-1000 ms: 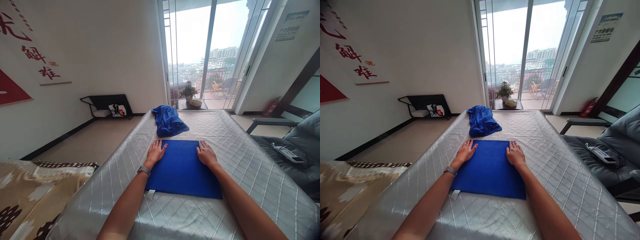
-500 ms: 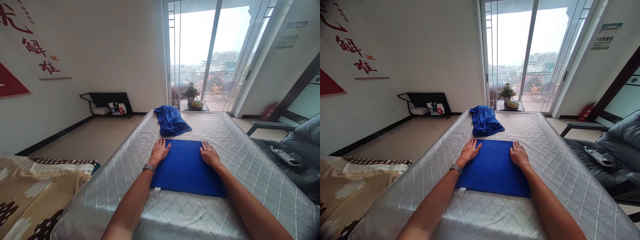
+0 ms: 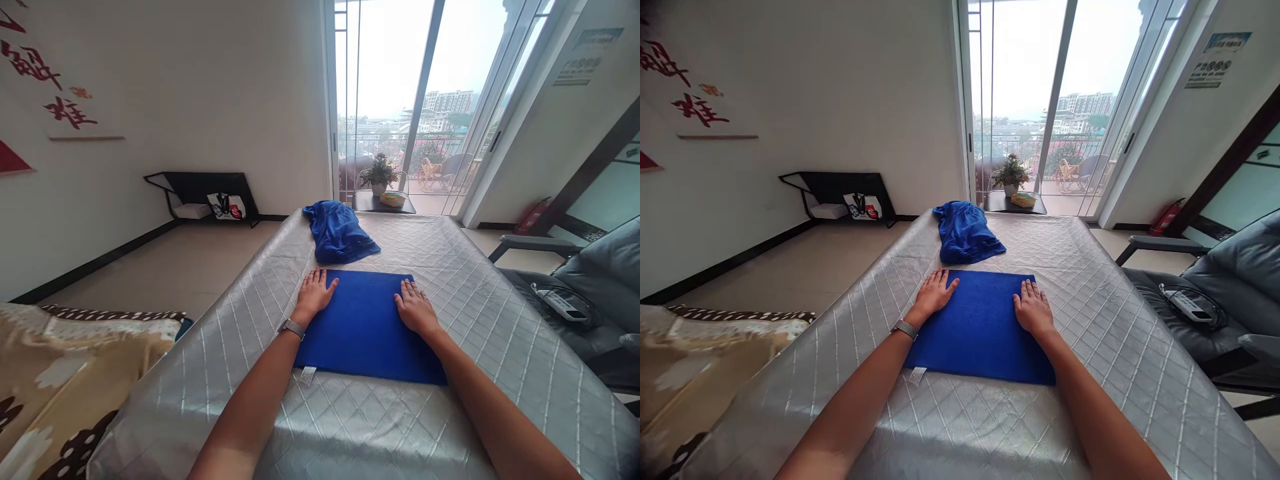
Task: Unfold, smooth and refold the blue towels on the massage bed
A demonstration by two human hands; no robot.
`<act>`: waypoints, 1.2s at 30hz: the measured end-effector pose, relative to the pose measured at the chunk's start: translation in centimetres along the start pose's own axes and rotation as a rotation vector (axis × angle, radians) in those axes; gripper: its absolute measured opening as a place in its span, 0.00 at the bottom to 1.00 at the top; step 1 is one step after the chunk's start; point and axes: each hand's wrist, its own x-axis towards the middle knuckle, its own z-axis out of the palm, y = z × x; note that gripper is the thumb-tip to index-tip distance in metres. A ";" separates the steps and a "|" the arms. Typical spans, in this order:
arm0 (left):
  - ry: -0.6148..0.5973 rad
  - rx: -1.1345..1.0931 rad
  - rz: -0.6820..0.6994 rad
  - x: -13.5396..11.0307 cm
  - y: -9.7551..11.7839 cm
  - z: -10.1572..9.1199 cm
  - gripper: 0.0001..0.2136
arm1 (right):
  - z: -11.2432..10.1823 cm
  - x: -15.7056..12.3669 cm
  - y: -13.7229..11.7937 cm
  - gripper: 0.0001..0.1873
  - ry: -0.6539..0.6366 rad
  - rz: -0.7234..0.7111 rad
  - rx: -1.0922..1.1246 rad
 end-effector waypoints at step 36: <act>-0.088 -0.015 0.359 -2.1 6.3 0.4 0.34 | -1.0 -0.7 -0.9 0.36 -0.022 0.055 0.082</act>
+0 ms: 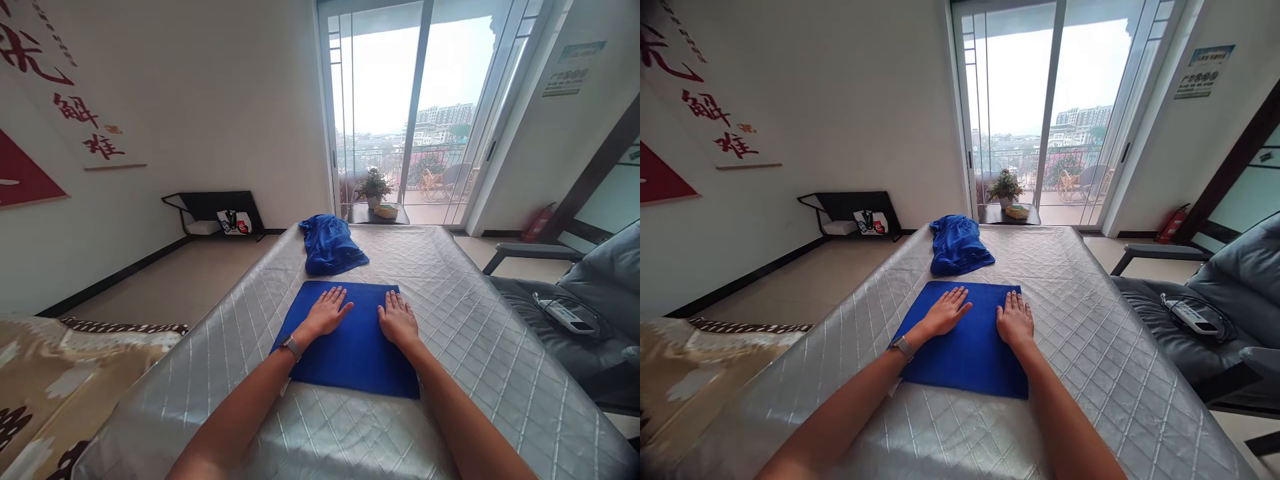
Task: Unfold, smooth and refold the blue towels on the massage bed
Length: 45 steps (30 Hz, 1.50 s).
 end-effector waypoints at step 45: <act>0.060 0.002 -0.271 -2.0 -8.0 0.2 0.36 | -0.3 2.6 0.6 0.38 0.022 0.008 0.016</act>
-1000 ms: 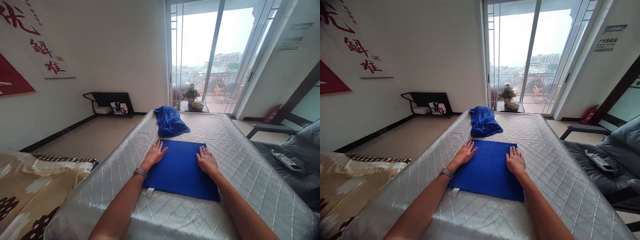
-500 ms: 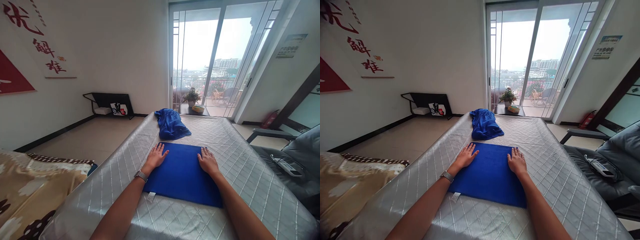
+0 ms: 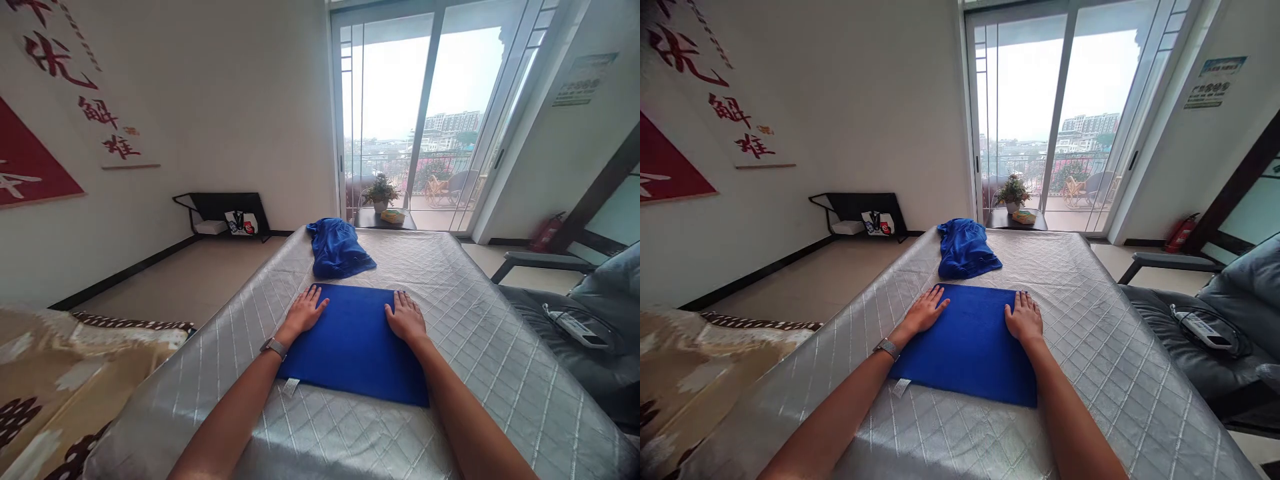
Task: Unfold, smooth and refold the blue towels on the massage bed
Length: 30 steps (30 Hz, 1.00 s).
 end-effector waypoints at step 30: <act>-0.010 -0.047 0.171 2.5 10.6 1.0 0.36 | 0.5 -0.1 0.1 0.36 0.055 0.004 0.031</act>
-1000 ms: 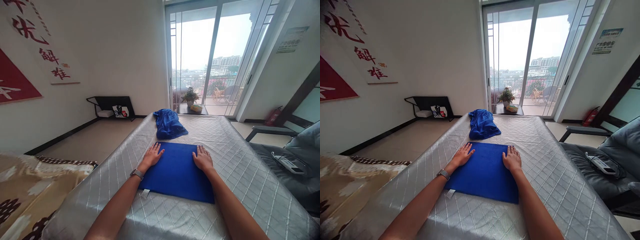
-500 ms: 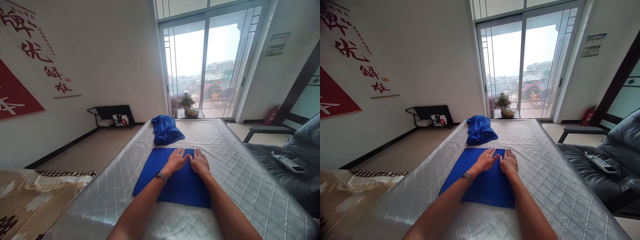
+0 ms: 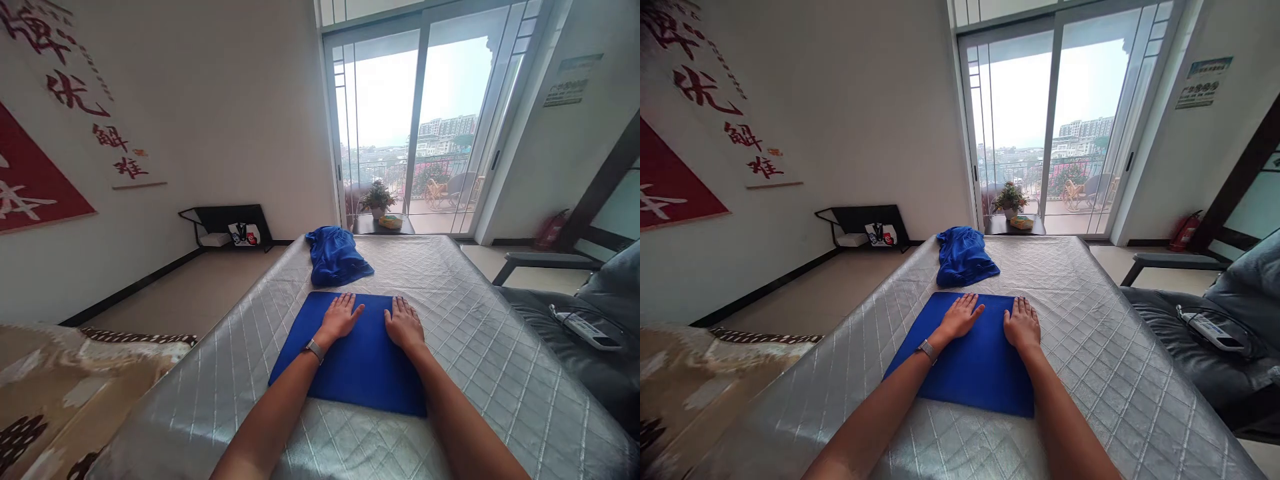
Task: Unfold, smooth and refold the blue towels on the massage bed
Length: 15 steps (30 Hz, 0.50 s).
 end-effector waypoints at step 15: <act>0.052 0.040 -0.261 -3.3 -8.6 -1.6 0.38 | -0.3 0.0 -0.1 0.36 -0.022 0.007 -0.063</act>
